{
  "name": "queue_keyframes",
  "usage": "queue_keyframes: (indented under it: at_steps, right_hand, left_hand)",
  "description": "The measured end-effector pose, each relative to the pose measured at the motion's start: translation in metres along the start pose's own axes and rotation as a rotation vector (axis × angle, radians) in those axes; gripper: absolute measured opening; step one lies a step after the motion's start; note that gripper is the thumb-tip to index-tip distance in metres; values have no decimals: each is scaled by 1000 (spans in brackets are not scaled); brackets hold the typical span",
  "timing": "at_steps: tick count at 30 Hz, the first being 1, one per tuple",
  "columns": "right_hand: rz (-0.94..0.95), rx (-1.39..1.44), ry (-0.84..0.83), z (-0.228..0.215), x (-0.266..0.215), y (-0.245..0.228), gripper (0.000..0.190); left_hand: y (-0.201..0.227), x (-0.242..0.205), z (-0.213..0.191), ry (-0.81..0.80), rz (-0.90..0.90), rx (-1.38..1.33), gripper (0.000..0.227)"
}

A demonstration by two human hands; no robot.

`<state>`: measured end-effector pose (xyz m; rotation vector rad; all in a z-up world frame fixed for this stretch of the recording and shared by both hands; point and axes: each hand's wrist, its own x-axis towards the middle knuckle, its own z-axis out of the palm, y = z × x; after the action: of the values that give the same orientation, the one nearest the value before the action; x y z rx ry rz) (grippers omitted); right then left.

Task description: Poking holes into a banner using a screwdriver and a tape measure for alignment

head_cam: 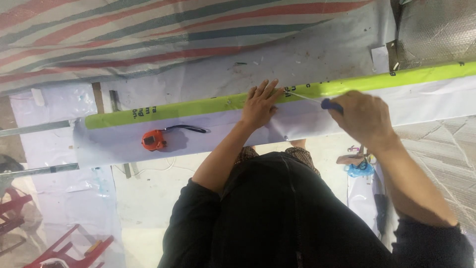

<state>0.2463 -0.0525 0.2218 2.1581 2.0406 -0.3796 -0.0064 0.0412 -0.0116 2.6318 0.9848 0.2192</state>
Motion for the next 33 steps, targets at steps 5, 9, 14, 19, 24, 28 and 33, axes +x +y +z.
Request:
queue_keyframes:
  at_steps: [5,9,14,19,24,28,33]
  right_hand:
    - [-295,270,-81,-63,33,-3,34]
    - [-418,376,131,-72,45,-9,25]
    - [-383,152,267,-71,50,-4,40]
    - [-489,381,277,-76,45,-9,19]
    - [-565,405,296,-88,40,-15,15]
    - [-412,155,413,-65,40,0,41]
    - [-528,300,350,-74,35,-9,26]
  left_hand:
    - [-1,1,0,-10,16,19,73]
    - [0,-1,-4,21,34,38,71]
    - [1,0,-7,1,33,57,74]
    - [3,2,-11,-125,15,54,77]
    - [7,-2,-6,-37,33,227,85]
    - [38,-26,19,-158,-22,251,69]
    - [52,-41,28,139,-59,139,73]
